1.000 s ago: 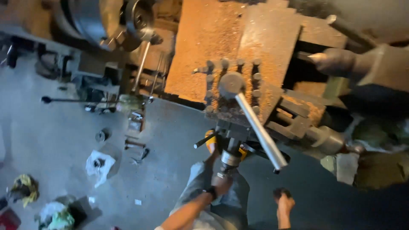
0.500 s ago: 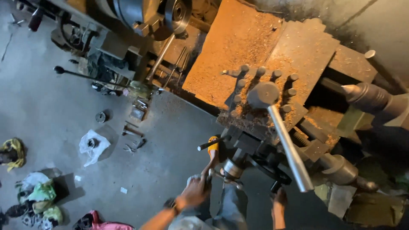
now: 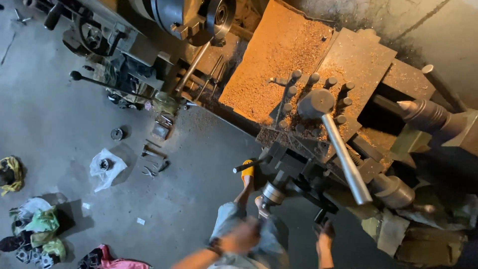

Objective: The person operates a metal lathe, using both hands to manipulate the control levers and adjust the tool post. They periodically reach toward the chuck area to check the workpiece while the machine is running.

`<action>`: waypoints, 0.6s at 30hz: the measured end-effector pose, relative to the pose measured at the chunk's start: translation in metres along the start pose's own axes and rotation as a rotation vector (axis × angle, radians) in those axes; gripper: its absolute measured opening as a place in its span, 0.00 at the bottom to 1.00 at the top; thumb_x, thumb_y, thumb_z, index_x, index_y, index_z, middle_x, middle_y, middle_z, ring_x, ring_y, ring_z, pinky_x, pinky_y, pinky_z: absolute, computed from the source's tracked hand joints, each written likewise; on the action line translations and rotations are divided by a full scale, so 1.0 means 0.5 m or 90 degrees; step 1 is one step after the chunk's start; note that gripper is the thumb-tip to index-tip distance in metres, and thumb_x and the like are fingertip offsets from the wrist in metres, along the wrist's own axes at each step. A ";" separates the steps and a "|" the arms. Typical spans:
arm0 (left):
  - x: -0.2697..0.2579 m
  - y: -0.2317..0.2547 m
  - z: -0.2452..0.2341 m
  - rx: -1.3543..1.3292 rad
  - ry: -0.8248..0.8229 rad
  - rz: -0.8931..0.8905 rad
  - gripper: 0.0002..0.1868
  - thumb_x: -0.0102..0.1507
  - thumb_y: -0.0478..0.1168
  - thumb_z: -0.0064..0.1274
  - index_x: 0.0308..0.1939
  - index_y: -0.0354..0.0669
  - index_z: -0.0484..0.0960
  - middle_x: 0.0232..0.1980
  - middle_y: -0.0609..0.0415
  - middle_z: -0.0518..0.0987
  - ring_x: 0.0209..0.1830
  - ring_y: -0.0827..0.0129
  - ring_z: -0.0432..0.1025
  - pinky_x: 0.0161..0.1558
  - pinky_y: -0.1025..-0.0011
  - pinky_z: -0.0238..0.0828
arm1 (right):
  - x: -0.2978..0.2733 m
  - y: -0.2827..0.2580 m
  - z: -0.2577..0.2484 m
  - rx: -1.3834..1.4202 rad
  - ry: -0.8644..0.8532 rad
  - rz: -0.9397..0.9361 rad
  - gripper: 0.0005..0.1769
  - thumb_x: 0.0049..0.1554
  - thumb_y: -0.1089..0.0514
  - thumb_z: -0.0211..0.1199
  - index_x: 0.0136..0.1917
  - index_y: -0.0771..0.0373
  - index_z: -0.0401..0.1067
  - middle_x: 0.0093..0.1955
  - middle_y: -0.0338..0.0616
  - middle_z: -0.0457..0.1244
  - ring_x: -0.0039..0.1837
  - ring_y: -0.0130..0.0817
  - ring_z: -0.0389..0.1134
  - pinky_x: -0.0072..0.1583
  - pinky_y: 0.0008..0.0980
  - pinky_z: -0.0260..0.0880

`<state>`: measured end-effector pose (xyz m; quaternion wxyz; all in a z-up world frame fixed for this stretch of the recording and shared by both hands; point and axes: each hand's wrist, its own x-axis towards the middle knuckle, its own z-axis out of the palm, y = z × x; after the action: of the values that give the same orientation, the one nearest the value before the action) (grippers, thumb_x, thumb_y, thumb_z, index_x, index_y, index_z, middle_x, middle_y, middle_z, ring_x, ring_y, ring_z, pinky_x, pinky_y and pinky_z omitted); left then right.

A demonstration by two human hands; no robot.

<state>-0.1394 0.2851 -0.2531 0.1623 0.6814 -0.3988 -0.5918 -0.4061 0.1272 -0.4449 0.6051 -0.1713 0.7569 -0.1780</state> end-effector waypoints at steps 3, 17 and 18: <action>0.041 -0.033 -0.083 0.135 0.055 -0.119 0.33 0.57 0.46 0.43 0.61 0.34 0.51 0.49 0.34 0.70 0.42 0.33 0.64 0.44 0.46 0.58 | -0.018 -0.002 0.008 -0.052 0.060 0.034 0.26 0.64 0.47 0.36 0.65 0.68 0.53 0.62 0.56 0.55 0.61 0.51 0.58 0.57 0.51 0.62; 0.001 0.053 -0.007 0.065 -0.088 -0.044 0.25 0.60 0.47 0.41 0.50 0.29 0.56 0.38 0.36 0.74 0.37 0.43 0.70 0.32 0.53 0.64 | -0.122 -0.067 0.052 -0.004 -0.051 0.036 0.33 0.55 0.46 0.47 0.70 0.60 0.50 0.68 0.51 0.50 0.66 0.48 0.55 0.57 0.45 0.62; -0.007 0.026 -0.052 0.067 -0.092 -0.048 0.25 0.60 0.47 0.41 0.50 0.29 0.56 0.38 0.36 0.74 0.37 0.43 0.70 0.32 0.53 0.64 | -0.104 -0.052 0.054 -0.002 -0.050 0.042 0.33 0.55 0.46 0.47 0.70 0.60 0.50 0.68 0.51 0.50 0.66 0.48 0.55 0.57 0.45 0.62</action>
<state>-0.1197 0.2727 -0.2353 0.0749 0.6593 -0.4141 -0.6231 -0.3677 0.1276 -0.3934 0.6397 -0.1544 0.7379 -0.1499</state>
